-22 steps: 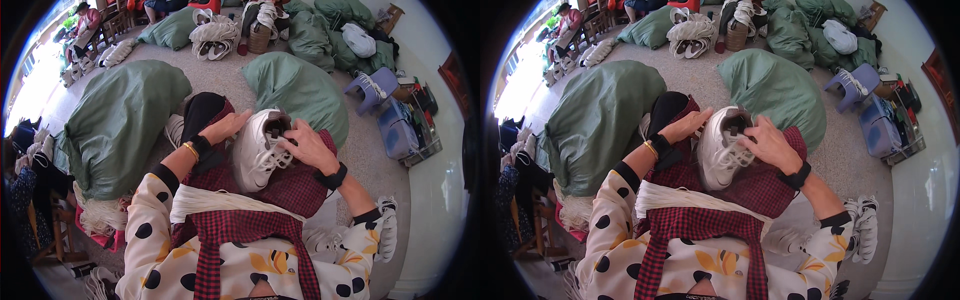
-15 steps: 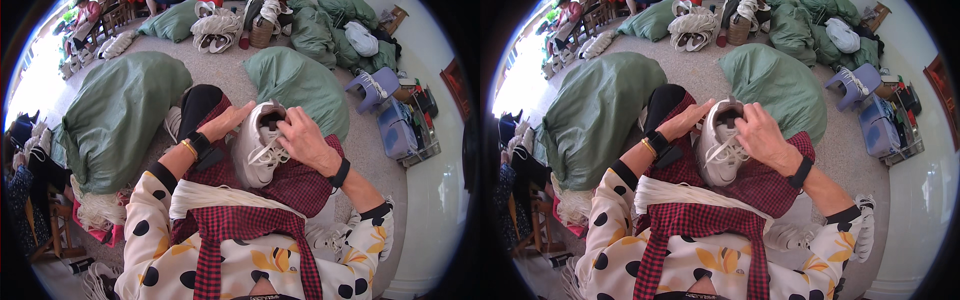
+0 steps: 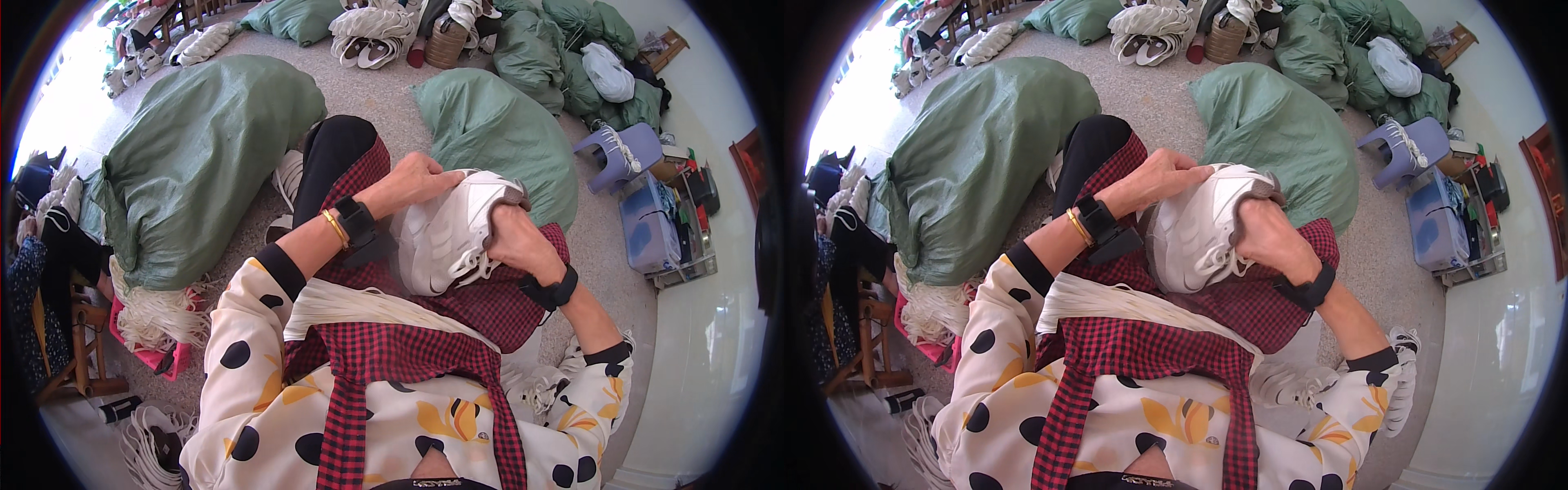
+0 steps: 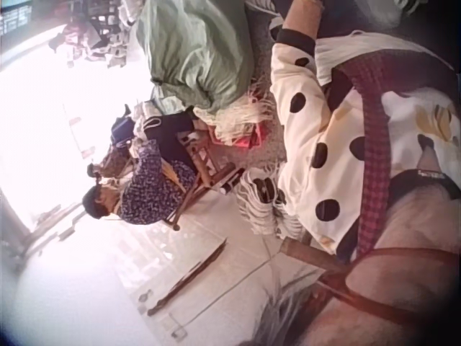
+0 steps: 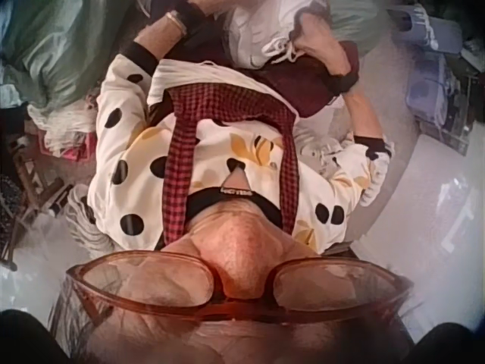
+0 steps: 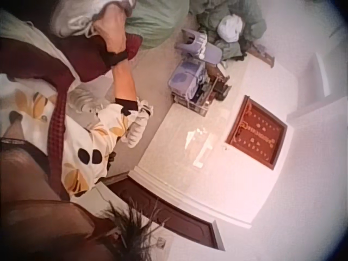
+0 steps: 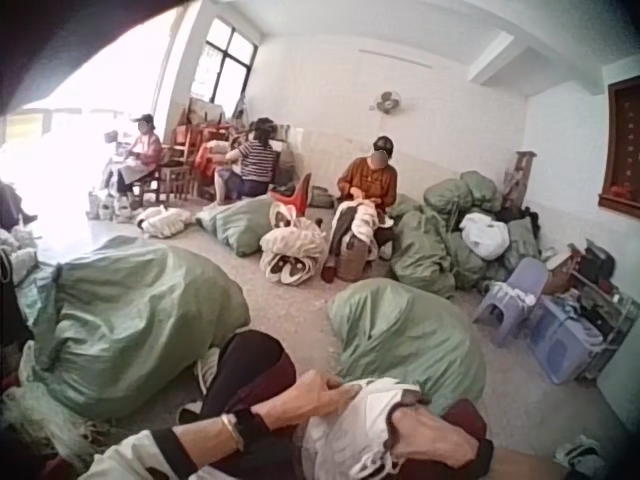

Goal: The recorder is threading and lacing white athletic shoes.

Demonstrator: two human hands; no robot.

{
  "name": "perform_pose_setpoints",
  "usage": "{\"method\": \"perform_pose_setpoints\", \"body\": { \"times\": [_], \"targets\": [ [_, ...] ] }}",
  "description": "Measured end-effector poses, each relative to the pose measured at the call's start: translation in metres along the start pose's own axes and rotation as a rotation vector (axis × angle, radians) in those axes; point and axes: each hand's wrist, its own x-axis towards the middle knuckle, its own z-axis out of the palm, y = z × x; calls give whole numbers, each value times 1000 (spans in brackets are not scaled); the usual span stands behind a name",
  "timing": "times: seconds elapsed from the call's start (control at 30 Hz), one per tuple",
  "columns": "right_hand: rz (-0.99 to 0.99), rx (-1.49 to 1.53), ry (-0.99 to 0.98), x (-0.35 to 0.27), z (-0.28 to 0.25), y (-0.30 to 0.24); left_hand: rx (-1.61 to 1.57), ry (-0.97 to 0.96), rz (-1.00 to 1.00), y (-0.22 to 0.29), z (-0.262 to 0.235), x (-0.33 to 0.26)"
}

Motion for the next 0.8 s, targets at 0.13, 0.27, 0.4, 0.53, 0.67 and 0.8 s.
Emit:
{"method": "perform_pose_setpoints", "body": {
  "times": [0.13, 0.27, 0.4, 0.53, 0.67, 0.8],
  "targets": [
    [-115, 332, 324, -1, 17, 21, -309, -61, -59, -8, -12, -3],
    [16, 870, 197, -24, 5, 54, -160, -10, -194, -37, -23, -8],
    [87, 1059, 540, -100, -8, 105, -206, -168, -274, -54, -15, 1],
    [342, 947, 727, -162, -16, 152, -47, -338, -242, -39, -12, -2],
    [320, 1046, 847, -182, -5, 157, 73, -265, -324, -30, -2, 15],
    [309, 1043, 886, -173, 8, 145, 193, -212, -215, -33, -2, 17]
  ]
}}
